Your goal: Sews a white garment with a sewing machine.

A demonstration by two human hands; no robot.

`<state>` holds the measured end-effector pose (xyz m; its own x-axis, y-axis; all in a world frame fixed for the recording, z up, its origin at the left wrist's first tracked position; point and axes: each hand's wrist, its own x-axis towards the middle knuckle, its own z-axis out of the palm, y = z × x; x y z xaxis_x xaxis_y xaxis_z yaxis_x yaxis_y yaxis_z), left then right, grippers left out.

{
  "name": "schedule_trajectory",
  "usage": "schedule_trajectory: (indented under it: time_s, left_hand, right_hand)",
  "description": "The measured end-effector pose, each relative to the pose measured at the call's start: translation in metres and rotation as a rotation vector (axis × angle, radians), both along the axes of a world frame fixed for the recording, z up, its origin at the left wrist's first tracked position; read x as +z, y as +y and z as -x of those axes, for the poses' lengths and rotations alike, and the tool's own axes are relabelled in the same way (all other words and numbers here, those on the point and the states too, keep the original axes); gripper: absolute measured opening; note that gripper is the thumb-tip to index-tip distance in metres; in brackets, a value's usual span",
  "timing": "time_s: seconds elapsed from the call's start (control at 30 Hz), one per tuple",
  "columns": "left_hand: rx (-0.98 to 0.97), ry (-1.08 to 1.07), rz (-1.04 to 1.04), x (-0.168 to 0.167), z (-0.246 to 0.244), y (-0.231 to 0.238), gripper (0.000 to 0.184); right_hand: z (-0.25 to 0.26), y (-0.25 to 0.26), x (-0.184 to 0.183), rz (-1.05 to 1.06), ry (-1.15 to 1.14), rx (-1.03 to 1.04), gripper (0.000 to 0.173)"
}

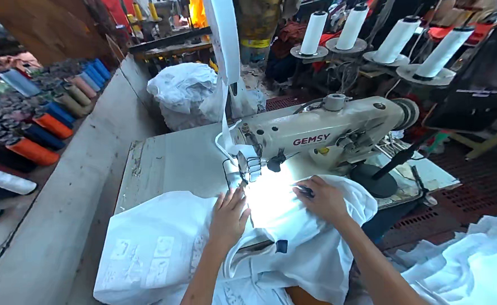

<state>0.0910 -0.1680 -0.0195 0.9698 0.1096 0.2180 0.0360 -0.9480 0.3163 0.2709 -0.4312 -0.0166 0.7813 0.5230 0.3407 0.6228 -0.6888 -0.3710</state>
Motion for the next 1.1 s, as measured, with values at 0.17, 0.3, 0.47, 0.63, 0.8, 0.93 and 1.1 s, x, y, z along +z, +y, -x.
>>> schedule_trajectory:
  time_s: [0.17, 0.3, 0.47, 0.63, 0.8, 0.93, 1.1]
  left_hand:
    - [-0.004, -0.062, 0.071, 0.001, -0.001, -0.014, 0.044]
    - [-0.013, -0.020, 0.024, -0.003, 0.000, -0.016, 0.049]
    - [-0.006, -0.028, 0.057, -0.002, -0.002, -0.014, 0.047]
    - [0.003, 0.064, 0.133, 0.012, -0.004, -0.007, 0.045]
    - [0.009, 0.141, 0.086, 0.015, -0.014, 0.001, 0.051]
    - [0.013, 0.130, 0.092, 0.014, -0.018, 0.002, 0.052]
    - [0.025, 0.049, 0.074, 0.007, -0.006, -0.008, 0.050]
  right_hand:
    - [-0.007, 0.001, 0.004, 0.065, -0.003, -0.038, 0.042]
    - [0.016, 0.026, 0.045, 0.318, 0.261, -0.175, 0.041]
    - [0.084, 0.084, 0.062, 0.153, 0.335, 0.040, 0.032]
    - [0.105, 0.126, 0.038, 0.189, 0.371, 0.054, 0.038]
    - [0.099, 0.138, 0.035, 0.354, 0.193, 0.019, 0.049]
    - [0.095, 0.138, 0.033, 0.387, 0.186, 0.036, 0.049]
    - [0.104, 0.127, 0.031, 0.369, 0.165, 0.042, 0.054]
